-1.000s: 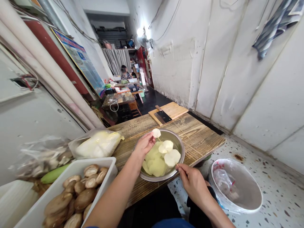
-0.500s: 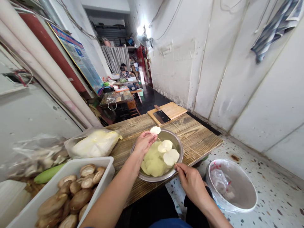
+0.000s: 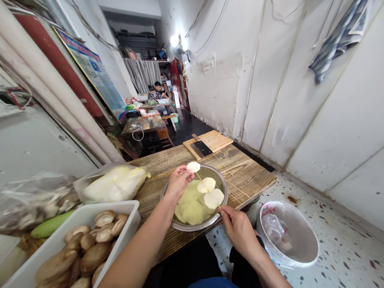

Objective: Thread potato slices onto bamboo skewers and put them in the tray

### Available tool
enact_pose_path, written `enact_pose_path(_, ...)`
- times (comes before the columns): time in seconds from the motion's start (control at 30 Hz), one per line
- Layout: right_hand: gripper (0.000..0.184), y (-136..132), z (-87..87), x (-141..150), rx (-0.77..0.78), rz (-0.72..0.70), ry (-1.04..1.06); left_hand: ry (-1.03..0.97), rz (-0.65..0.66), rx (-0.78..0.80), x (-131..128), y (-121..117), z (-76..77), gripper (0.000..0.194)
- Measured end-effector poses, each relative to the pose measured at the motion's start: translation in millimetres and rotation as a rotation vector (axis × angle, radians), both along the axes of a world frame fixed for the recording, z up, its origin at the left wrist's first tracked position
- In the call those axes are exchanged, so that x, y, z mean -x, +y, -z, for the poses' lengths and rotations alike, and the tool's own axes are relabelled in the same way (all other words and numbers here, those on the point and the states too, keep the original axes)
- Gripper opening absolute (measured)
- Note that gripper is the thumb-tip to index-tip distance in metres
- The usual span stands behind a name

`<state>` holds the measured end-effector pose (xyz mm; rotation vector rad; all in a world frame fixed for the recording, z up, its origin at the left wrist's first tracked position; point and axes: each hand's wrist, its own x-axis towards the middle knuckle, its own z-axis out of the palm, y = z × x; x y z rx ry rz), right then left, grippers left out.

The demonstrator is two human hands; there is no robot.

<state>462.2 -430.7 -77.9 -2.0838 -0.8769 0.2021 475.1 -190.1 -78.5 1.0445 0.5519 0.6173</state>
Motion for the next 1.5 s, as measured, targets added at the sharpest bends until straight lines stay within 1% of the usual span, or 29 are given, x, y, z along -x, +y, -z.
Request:
enact_pose_path(0.2,0.038,0,-0.5,-1,0.005,-0.023,0.011,-0.013,0.043,-0.062,0,-1,0.0,0.028)
enact_pose_path(0.33,0.039,-1,0.5,-2,0.014,-0.02,0.008,-0.033,0.031,-0.117,-1,-2,3.1,0.027)
enact_pose_path(0.5,0.039,-2,2.4,-3,0.018,-0.019,0.001,-0.005,-0.016,-0.241,-4,-3,6.4,0.023)
enact_pose_path(0.67,0.037,-3,4.4,-3,0.019,-0.02,-0.002,-0.003,-0.024,-0.345,-5,-2,10.1,0.017)
enact_pose_path(0.8,0.038,-2,2.8,-2,0.017,-0.016,-0.002,0.011,-0.044,-0.424,-4,-1,13.6,0.016)
enact_pose_path(0.93,0.038,0,0.6,-1,0.003,-0.016,-0.017,0.008,-0.058,-0.415,-4,-2,14.3,0.014)
enact_pose_path(1.23,0.038,-4,3.5,-3,-0.001,0.008,-0.051,-0.001,0.012,-0.315,1,-7,6.1,0.016)
enact_pose_path(1.4,0.038,-9,1.9,-4,0.019,-0.009,-0.045,0.048,0.06,-0.369,2,-7,4.5,0.01)
enact_pose_path(1.5,0.038,-10,1.3,-4,0.032,-0.002,-0.045,0.074,0.076,-0.422,2,-6,4.6,0.01)
